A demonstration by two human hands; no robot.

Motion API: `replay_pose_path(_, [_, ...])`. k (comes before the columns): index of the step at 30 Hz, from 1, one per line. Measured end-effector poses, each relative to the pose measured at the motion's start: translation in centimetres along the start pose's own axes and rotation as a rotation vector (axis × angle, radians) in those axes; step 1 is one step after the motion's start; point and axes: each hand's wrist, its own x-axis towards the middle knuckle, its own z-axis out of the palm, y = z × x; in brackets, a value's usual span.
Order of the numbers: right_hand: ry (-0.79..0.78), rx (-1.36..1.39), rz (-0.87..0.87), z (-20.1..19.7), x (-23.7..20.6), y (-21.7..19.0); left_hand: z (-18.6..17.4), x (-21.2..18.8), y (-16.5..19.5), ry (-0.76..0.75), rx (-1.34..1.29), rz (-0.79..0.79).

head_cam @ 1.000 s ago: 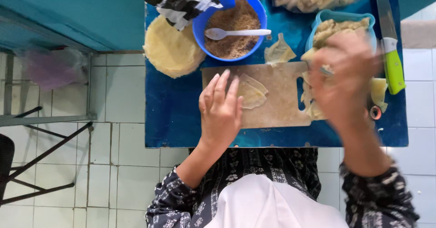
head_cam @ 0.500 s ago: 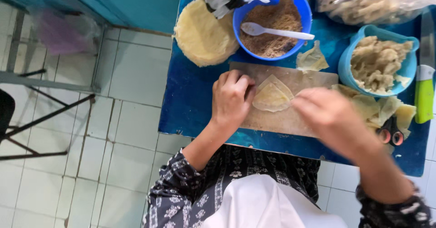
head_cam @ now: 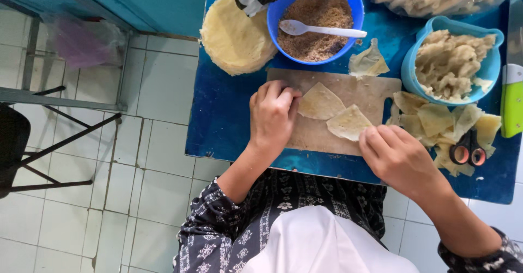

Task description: The person sits at a low blue table folding thin pastry sheets into triangular parcels. They spoon brown sugar filling from a blue bowl onto a wrapper, fold the wrapper over the filling, and set the folded parcel aside, repeating the process with more wrappers.

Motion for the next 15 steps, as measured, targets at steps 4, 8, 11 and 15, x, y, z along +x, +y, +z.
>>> replay_pose_path(4, [0.062, 0.078, 0.106, 0.7, -1.3, -1.0, -0.6, -1.6, 2.0, 0.077, 0.107, 0.098])
replay_pose_path(8, [0.144, 0.328, 0.272, 1.3, -1.2, -0.8, 0.4, -3.1, 5.2, -0.082, 0.043, 0.093])
replay_pose_path(11, [0.149, 0.519, 0.442, 0.6, -1.2, -0.1, 1.6, -3.4, 6.0, -0.173, 0.070, 0.064])
replay_pose_path(15, [0.368, 0.576, 0.530, 0.1, 0.5, 2.4, 2.9, -3.5, 6.2, -0.177, 0.116, 0.091])
